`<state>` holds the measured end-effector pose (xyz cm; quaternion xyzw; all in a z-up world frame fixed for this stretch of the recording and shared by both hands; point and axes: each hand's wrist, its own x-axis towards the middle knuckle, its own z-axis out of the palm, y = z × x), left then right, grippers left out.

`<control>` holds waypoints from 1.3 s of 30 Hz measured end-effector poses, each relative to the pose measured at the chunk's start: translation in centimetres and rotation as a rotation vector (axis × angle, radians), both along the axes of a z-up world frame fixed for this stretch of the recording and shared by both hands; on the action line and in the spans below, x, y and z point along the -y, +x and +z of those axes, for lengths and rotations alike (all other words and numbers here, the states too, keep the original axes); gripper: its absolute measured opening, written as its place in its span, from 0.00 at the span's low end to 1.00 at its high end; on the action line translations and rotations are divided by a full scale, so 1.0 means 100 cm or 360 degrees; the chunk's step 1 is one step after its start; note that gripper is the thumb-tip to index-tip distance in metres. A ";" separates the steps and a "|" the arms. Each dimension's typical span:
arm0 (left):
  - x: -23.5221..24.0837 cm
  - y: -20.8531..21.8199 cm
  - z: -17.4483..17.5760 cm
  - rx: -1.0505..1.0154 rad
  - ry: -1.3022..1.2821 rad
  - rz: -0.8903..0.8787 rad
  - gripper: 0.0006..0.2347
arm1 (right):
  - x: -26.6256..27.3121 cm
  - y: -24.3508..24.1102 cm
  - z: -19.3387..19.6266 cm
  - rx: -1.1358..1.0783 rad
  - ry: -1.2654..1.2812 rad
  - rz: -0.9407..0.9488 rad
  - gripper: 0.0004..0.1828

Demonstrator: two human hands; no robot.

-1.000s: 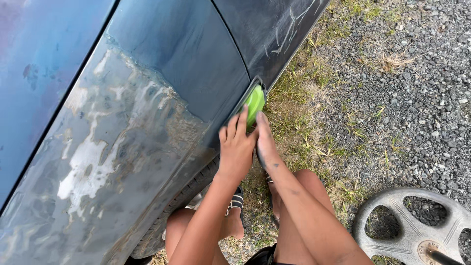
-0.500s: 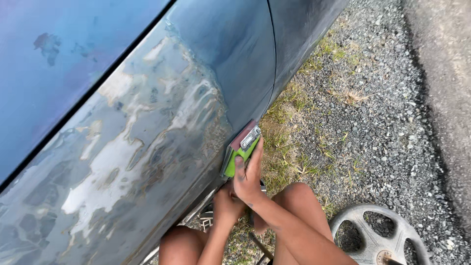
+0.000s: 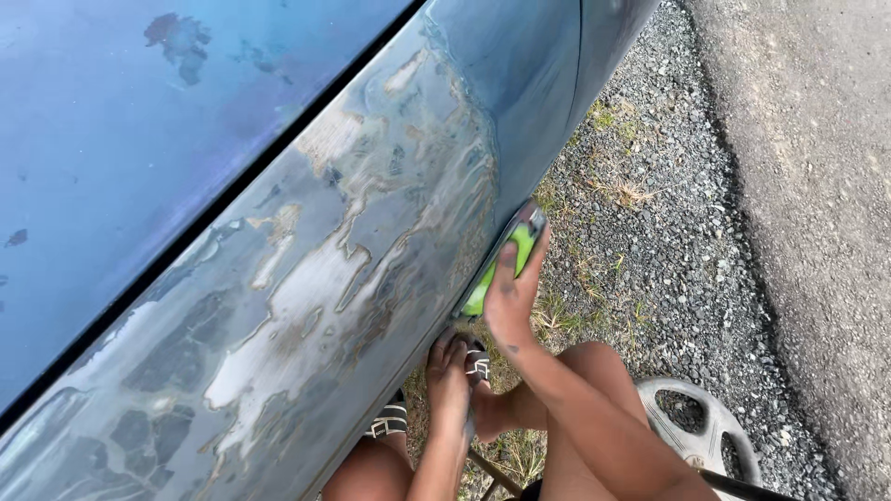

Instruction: The person sands the front fender of a blue car by hand using a sanding block, moving it back and forth over rusted and damaged areas of the body panels.

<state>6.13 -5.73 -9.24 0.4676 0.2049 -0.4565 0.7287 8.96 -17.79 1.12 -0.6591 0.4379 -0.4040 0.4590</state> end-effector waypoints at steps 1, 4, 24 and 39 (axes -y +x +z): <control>-0.001 0.002 -0.008 0.0004 0.0011 0.0171 0.15 | 0.028 0.009 0.007 0.0068 -0.0032 -0.0034 0.49; -0.019 -0.002 -0.001 -0.0034 0.0146 0.0334 0.09 | 0.094 0.015 0.011 0.0230 0.0158 -0.0118 0.51; -0.005 0.006 0.004 -0.0153 0.0068 0.0630 0.03 | -0.005 -0.010 0.012 0.0112 -0.0027 0.0297 0.41; -0.020 0.016 0.019 0.0257 0.0347 0.0135 0.08 | 0.070 -0.005 -0.018 0.0343 -0.0445 0.0297 0.35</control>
